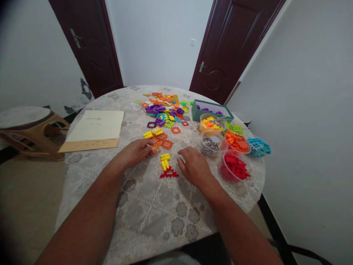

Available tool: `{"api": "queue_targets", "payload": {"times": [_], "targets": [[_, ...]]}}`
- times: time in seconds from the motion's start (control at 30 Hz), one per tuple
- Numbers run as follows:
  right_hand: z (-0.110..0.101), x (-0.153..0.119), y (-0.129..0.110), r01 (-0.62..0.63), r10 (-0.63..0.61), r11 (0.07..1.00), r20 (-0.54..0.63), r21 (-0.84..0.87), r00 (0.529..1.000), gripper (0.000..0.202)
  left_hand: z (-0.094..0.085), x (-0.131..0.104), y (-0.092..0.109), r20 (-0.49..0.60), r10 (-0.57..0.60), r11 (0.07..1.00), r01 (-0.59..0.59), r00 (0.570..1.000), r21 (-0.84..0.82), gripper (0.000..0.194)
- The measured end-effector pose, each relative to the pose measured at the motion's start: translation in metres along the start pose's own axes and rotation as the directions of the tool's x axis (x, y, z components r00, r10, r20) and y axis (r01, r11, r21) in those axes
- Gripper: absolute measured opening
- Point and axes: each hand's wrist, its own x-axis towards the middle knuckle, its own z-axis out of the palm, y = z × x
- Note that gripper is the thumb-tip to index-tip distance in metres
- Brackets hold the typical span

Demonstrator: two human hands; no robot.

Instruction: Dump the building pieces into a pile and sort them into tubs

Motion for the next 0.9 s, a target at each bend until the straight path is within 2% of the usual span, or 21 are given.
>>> {"api": "queue_targets", "payload": {"times": [0.1,0.23,0.3,0.4,0.5,0.6,0.8,0.9], "targets": [[0.000,0.003,0.002,-0.020,0.020,1.000,-0.066,-0.008,0.998,0.020,0.000,-0.001,0.002,0.014,0.007,1.000,-0.008,1.000,0.025,0.030],[-0.016,0.011,0.034,-0.113,0.120,0.992,-0.136,0.059,0.983,0.018,0.001,0.001,0.000,0.025,0.018,0.999,-0.019,1.000,0.035,0.031],[-0.025,0.011,0.046,-0.156,0.171,0.983,-0.188,0.093,0.967,0.019,0.001,0.002,-0.001,0.029,0.022,0.999,-0.023,0.999,0.041,0.032],[-0.030,0.004,0.050,-0.214,0.246,0.965,-0.249,0.148,0.937,0.020,0.001,0.002,0.000,0.025,0.015,0.999,-0.017,1.000,0.050,0.033],[-0.021,-0.006,0.043,-0.172,0.192,0.973,-0.130,0.156,0.973,0.022,0.001,0.001,0.002,0.024,-0.004,0.998,0.002,1.000,0.057,0.033],[-0.002,-0.013,0.038,-0.130,0.130,0.987,0.003,0.097,0.991,0.029,0.001,0.001,0.003,0.028,-0.014,0.997,0.012,1.000,0.071,0.033],[0.030,-0.003,0.037,-0.327,0.332,0.940,0.041,-0.099,0.942,0.056,0.004,0.003,0.000,0.016,0.029,0.990,-0.031,0.999,0.141,0.035],[0.035,0.003,0.037,-0.360,0.366,0.929,0.088,-0.084,0.926,0.049,0.006,0.004,-0.002,0.014,0.051,0.986,-0.053,0.999,0.156,0.036]]}}
